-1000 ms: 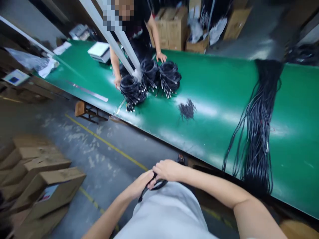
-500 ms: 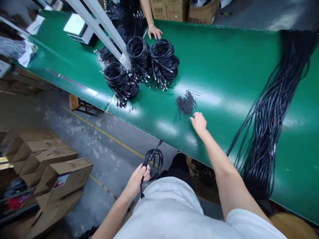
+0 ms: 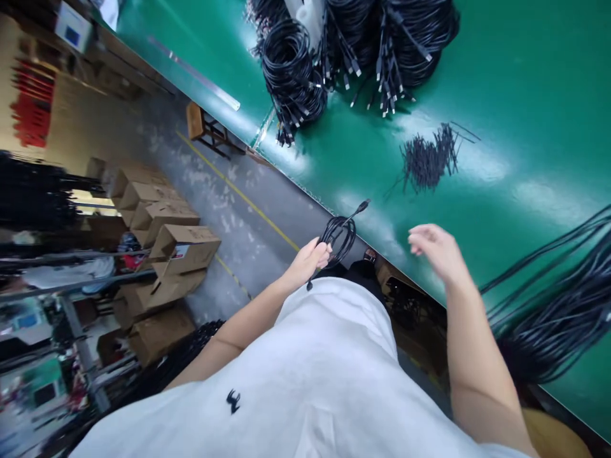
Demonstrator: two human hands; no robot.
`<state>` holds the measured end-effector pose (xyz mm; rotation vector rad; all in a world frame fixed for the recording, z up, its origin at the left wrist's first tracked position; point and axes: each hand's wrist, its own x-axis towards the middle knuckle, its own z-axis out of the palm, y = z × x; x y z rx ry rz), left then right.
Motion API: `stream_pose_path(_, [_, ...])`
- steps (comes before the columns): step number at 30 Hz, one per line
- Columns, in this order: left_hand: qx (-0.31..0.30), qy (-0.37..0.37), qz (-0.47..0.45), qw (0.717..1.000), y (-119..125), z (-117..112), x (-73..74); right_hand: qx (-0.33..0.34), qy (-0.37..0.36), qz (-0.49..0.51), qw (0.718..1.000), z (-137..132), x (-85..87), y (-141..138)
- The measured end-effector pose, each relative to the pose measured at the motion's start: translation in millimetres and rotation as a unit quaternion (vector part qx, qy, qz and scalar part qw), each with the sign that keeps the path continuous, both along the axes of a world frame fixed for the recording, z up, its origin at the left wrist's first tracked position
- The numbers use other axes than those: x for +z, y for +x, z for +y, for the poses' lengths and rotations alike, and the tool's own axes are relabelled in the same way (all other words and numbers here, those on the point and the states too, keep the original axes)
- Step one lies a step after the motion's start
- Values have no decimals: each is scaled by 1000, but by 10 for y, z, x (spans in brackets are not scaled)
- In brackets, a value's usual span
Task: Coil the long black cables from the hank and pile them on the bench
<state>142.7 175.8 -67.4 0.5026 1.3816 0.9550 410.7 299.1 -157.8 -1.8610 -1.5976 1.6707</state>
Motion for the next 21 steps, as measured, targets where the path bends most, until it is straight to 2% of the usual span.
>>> stream_pose_path(2, [-47,11,4,999,0,4,35,-31,-102,188,976,-545,228,-293])
stream_pose_path(3, [-76,16,6,997,8,0,57,-57,-132,242,960,-776,304,-490])
stream_pose_path(4, [-106,25,6,994,16,-8,78,-76,-138,267,951,-957,350,-702])
stream_pose_path(6, [-150,45,-6,988,24,-32,99,-114,-115,290,943,-1138,376,-1100])
stream_pose_path(8, [-146,67,-31,987,0,-62,79,-148,-72,301,939,-1123,377,-1385])
stream_pose_path(11, [-83,96,-53,991,-117,-107,-12,-176,-8,309,935,-985,439,-1583])
stream_pose_path(13, [-62,117,-56,990,-231,-139,-74,-147,23,303,941,-944,518,-1637])
stream_pose_path(17, [-73,135,-61,986,-434,-229,-111,-69,35,293,953,-1008,626,-1723])
stream_pose_path(19, [-67,137,-17,988,-496,-285,-85,-28,42,277,960,-1063,627,-1750])
stream_pose_path(21, [-65,130,74,987,-531,-340,-54,34,105,224,968,-1108,602,-1746])
